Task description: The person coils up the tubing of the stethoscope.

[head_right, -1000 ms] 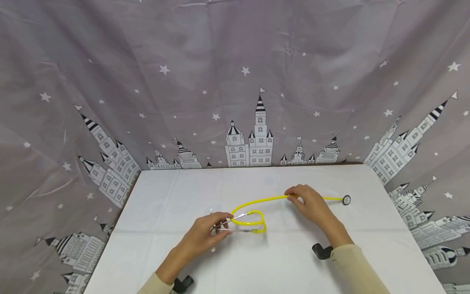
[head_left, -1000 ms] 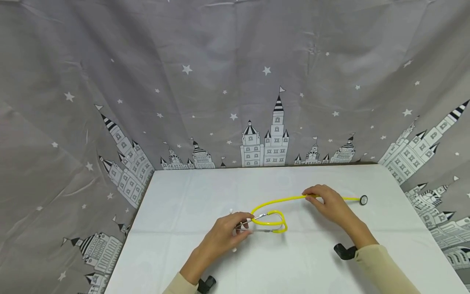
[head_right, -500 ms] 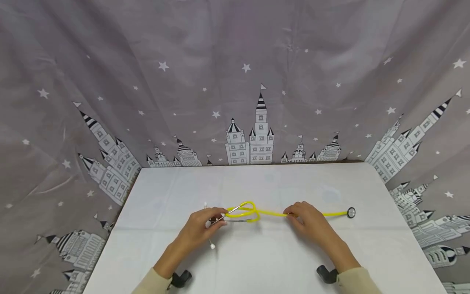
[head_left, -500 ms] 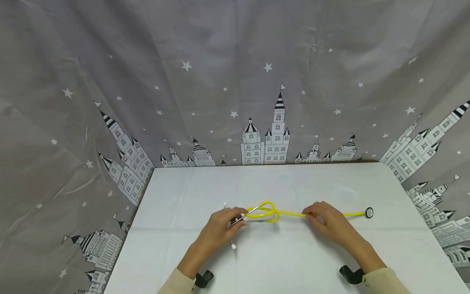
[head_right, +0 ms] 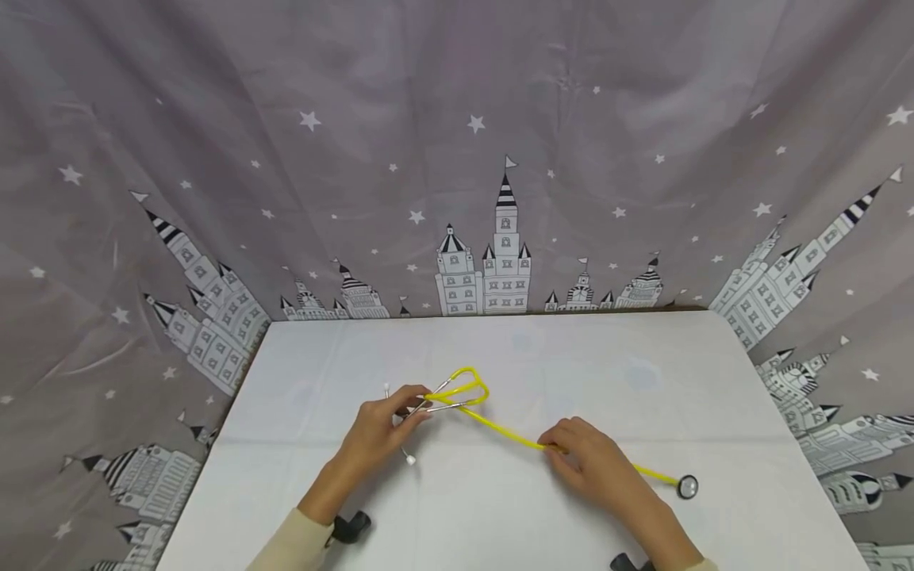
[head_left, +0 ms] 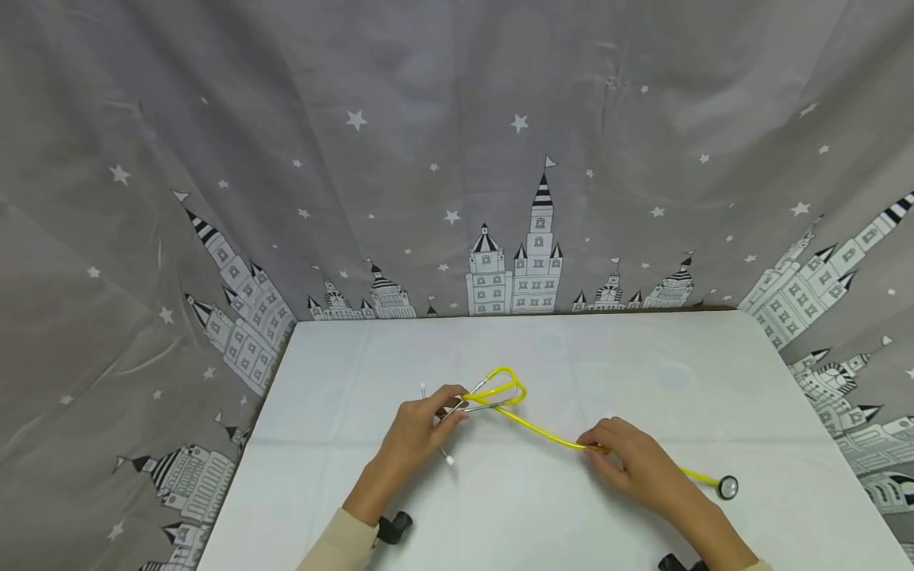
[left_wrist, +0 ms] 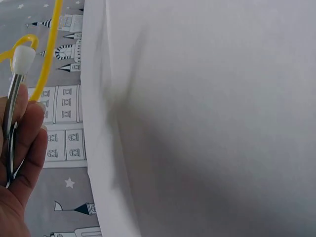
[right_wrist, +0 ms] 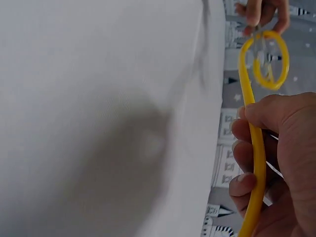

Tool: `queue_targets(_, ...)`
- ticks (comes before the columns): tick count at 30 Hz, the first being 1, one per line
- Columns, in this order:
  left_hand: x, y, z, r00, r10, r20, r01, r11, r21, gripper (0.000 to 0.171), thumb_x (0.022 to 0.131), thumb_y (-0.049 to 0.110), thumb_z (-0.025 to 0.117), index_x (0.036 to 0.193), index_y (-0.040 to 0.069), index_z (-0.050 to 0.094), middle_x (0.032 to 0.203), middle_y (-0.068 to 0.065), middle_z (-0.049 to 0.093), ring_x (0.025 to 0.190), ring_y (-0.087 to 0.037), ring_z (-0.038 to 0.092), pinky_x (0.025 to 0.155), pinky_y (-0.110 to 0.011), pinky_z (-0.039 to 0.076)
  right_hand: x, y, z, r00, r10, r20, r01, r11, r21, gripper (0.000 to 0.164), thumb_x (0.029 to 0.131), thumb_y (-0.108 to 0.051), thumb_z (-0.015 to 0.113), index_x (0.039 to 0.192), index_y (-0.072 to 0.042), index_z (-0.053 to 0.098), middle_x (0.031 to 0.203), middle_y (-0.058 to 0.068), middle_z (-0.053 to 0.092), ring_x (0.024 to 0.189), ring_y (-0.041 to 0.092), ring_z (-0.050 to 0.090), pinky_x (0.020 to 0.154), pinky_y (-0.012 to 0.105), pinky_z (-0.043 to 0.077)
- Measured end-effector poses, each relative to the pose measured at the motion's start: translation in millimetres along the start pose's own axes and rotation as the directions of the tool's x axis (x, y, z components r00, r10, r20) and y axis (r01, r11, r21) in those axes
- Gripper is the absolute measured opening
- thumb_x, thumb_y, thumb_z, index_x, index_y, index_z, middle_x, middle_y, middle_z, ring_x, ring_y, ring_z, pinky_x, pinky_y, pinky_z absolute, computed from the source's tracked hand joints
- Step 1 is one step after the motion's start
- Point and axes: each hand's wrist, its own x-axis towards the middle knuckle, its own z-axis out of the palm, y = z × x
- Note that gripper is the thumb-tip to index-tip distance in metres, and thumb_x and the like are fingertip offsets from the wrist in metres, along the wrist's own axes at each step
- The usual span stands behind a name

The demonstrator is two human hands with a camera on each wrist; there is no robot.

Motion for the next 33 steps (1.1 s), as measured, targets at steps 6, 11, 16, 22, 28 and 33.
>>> queue_targets(6, 1.0, -7.3, 0.5, 0.999, -0.043, 0.000, 0.043, 0.999, 0.022, 0.034, 0.094, 0.020, 0.084, 0.125, 0.021, 0.069, 0.113, 0.000, 0.085, 0.090, -0.012, 0.081, 0.078, -0.029, 0.066, -2, -18, -2, 0.995, -0.091, -0.026, 0.092, 0.995, 0.028, 0.028, 0.090, -0.008, 0.084, 0.110, -0.025, 0.076, 0.103, -0.021, 0.067, 0.093, -0.005, 0.060, 0.085, 0.009, 0.049)
queue_targets(11, 2.8, -10.3, 3.5, 0.998, -0.065, -0.004, 0.065, 0.997, 0.038, 0.031, 0.094, 0.021, 0.084, 0.121, 0.021, 0.069, 0.113, 0.001, 0.085, 0.088, -0.012, 0.081, 0.078, -0.028, 0.066, -1, -32, -9, 0.988, -0.144, -0.048, 0.146, 0.988, 0.049, 0.032, 0.088, -0.007, 0.085, 0.111, -0.026, 0.075, 0.103, -0.021, 0.066, 0.093, -0.005, 0.061, 0.086, 0.007, 0.049)
queue_targets(16, 3.7, -12.5, 8.4, 0.995, -0.103, 0.019, 0.102, 0.995, 0.018, 0.028, 0.095, 0.022, 0.083, 0.119, 0.021, 0.068, 0.112, 0.002, 0.085, 0.091, -0.012, 0.082, 0.080, -0.027, 0.066, 4, -47, -19, 0.974, -0.218, -0.065, 0.222, 0.972, 0.077, 0.032, 0.089, -0.005, 0.082, 0.113, -0.024, 0.074, 0.103, -0.018, 0.066, 0.093, -0.003, 0.060, 0.085, 0.011, 0.051)
queue_targets(22, 3.7, -14.1, 12.0, 0.981, -0.180, 0.069, 0.181, 0.983, -0.006, 0.026, 0.099, 0.027, 0.079, 0.122, 0.021, 0.069, 0.113, 0.003, 0.084, 0.095, -0.011, 0.081, 0.084, -0.027, 0.066, 8, -62, -29, 0.959, -0.278, -0.058, 0.282, 0.957, 0.064, 0.017, 0.099, -0.012, 0.074, 0.112, -0.023, 0.074, 0.103, -0.020, 0.064, 0.094, -0.002, 0.057, 0.085, 0.011, 0.049)
queue_targets(28, 3.3, -12.3, 12.2, 0.974, -0.201, 0.107, 0.202, 0.979, 0.003, 0.026, 0.100, 0.028, 0.078, 0.124, 0.020, 0.071, 0.116, 0.002, 0.084, 0.096, -0.014, 0.081, 0.085, -0.031, 0.066, 20, -72, -39, 0.933, -0.348, -0.092, 0.351, 0.936, 0.016, 0.011, 0.109, -0.018, 0.062, 0.110, -0.019, 0.073, 0.101, -0.016, 0.064, 0.093, 0.000, 0.056, 0.082, 0.011, 0.049)
queue_targets(33, 3.5, -7.2, 14.3, 0.974, -0.168, 0.153, 0.165, 0.986, 0.032, 0.023, 0.099, 0.026, 0.079, 0.120, 0.022, 0.071, 0.116, 0.001, 0.084, 0.089, -0.011, 0.079, 0.078, -0.029, 0.063, 38, -72, -52, 0.933, -0.346, -0.094, 0.342, 0.938, -0.060, 0.024, 0.115, -0.024, 0.051, 0.110, -0.015, 0.073, 0.100, -0.012, 0.064, 0.091, 0.004, 0.054, 0.081, 0.013, 0.048)
